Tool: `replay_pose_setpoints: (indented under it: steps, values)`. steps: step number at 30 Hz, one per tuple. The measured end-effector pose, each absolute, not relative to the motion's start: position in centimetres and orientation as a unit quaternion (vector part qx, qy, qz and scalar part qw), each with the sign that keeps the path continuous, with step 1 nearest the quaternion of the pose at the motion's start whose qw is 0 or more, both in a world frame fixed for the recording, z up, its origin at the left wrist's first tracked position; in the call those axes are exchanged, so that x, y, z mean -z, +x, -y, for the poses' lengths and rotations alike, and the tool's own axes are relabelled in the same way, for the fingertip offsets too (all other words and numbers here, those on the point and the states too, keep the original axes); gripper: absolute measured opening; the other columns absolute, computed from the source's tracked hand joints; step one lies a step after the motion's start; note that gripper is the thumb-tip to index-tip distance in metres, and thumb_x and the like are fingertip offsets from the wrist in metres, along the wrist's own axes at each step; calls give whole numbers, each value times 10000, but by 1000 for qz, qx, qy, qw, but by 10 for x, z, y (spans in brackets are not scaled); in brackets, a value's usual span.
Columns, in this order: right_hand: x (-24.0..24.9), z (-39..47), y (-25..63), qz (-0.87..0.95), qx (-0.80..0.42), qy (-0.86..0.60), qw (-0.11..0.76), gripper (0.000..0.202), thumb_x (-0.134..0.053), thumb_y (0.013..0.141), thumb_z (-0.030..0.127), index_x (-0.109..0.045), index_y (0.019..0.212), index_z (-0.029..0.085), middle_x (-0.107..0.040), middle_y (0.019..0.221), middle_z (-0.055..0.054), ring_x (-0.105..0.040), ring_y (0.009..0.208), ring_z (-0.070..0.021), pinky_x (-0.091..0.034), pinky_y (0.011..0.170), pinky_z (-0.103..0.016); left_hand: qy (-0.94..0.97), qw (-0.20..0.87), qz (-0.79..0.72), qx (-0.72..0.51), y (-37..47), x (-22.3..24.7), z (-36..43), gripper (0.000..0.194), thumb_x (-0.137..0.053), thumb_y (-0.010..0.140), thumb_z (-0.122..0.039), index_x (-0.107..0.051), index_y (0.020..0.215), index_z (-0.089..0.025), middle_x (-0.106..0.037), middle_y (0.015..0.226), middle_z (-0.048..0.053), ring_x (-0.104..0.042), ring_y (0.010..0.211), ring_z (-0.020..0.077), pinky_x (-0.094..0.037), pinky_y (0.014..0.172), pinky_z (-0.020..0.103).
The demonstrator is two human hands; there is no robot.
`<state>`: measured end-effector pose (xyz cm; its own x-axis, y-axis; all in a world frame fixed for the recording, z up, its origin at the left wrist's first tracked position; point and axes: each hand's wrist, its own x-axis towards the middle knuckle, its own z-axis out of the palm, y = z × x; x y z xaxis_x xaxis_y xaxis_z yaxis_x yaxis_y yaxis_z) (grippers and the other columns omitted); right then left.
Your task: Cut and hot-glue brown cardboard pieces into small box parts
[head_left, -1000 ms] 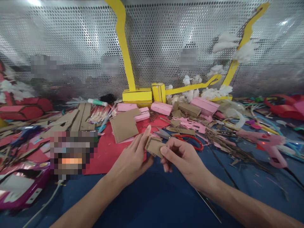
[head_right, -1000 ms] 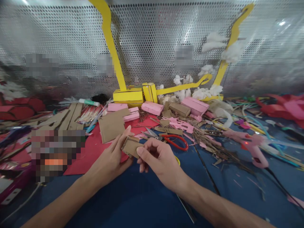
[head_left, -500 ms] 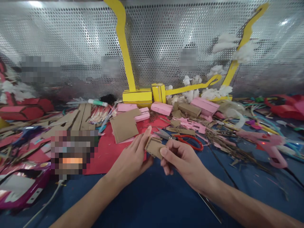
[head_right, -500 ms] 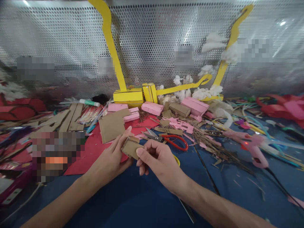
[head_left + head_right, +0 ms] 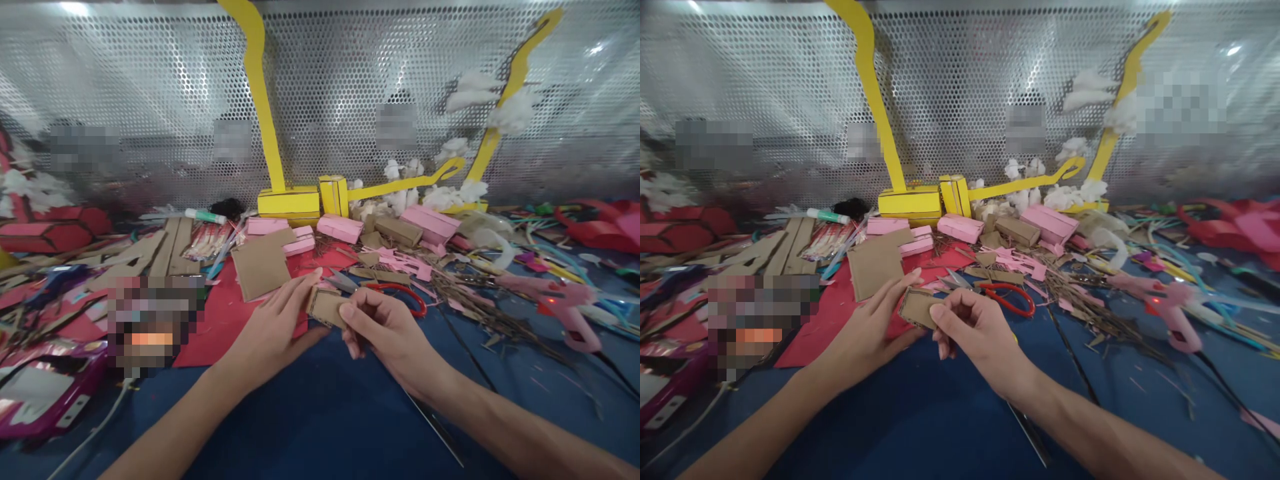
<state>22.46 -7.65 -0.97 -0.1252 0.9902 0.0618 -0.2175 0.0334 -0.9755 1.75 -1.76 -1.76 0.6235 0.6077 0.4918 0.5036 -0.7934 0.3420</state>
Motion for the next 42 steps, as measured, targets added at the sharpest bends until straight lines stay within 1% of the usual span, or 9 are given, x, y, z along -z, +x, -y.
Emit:
replay_pose_setpoints:
  steps: [2, 5, 9, 13, 19, 24, 30, 35, 42]
  values:
    - [10, 74, 227, 487, -566, -389, 540, 352, -742, 903, 477, -573, 795, 188, -628, 637, 37, -557, 510, -73, -446, 513, -212, 885, 129, -305, -329, 16, 14, 17, 626, -674, 944, -363, -397, 1500, -286, -560, 1496, 108, -556, 1368, 268, -486, 1126, 443]
    - [12, 72, 230, 498, -557, -380, 546, 318, -735, 915, 450, -579, 811, 195, -614, 639, 44, -550, 517, -75, -454, 525, -217, 853, 186, -285, -396, 16, 11, 18, 514, -750, 892, -356, -550, 1358, -272, -675, 1342, 81, -643, 1244, 247, -522, 1077, 407]
    - [13, 72, 231, 520, -550, -371, 539, 299, -735, 918, 430, -580, 818, 196, -608, 634, 48, -541, 512, -74, -455, 527, -217, 830, 228, -239, -450, 20, 11, 20, 472, -805, 845, -282, -626, 1281, -267, -719, 1248, 60, -672, 1177, 217, -533, 1050, 372]
    - [9, 74, 231, 534, -541, -377, 529, 323, -761, 892, 436, -568, 808, 192, -587, 614, 55, -533, 504, -72, -448, 520, -214, 830, 223, -205, -468, 19, 13, 20, 509, -841, 804, -232, -660, 1279, -256, -730, 1237, 76, -681, 1161, 221, -537, 1034, 367]
    - [3, 76, 233, 568, -510, -392, 513, 319, -709, 931, 442, -548, 804, 196, -569, 623, 55, -528, 520, -74, -442, 532, -217, 827, 207, -200, -483, 18, 11, 19, 553, -880, 753, -214, -692, 1271, -261, -757, 1205, 70, -687, 1103, 203, -541, 986, 326]
    - [2, 76, 234, 579, -499, -398, 507, 312, -725, 922, 430, -544, 813, 200, -568, 636, 59, -524, 531, -72, -436, 542, -216, 823, 208, -203, -488, 19, 10, 20, 564, -891, 737, -220, -706, 1267, -269, -767, 1187, 65, -694, 1063, 200, -548, 951, 319]
    - [4, 75, 234, 572, -506, -402, 504, 320, -689, 945, 453, -542, 827, 194, -582, 632, 52, -529, 521, -72, -432, 533, -213, 821, 201, -211, -491, 20, 10, 22, 534, -893, 735, -220, -725, 1240, -262, -773, 1166, 68, -694, 1047, 202, -549, 934, 314]
    - [2, 76, 233, 566, -516, -402, 502, 359, -709, 923, 480, -529, 803, 193, -571, 598, 54, -518, 502, -72, -421, 519, -214, 821, 200, -213, -491, 21, 9, 23, 518, -892, 736, -221, -732, 1227, -261, -778, 1144, 71, -697, 1026, 207, -555, 910, 317]
    - [3, 75, 233, 561, -524, -396, 504, 343, -717, 920, 467, -546, 814, 190, -579, 611, 50, -521, 503, -71, -430, 517, -214, 828, 192, -204, -486, 20, 9, 22, 520, -876, 757, -202, -712, 1248, -253, -771, 1150, 76, -689, 1030, 200, -549, 914, 318]
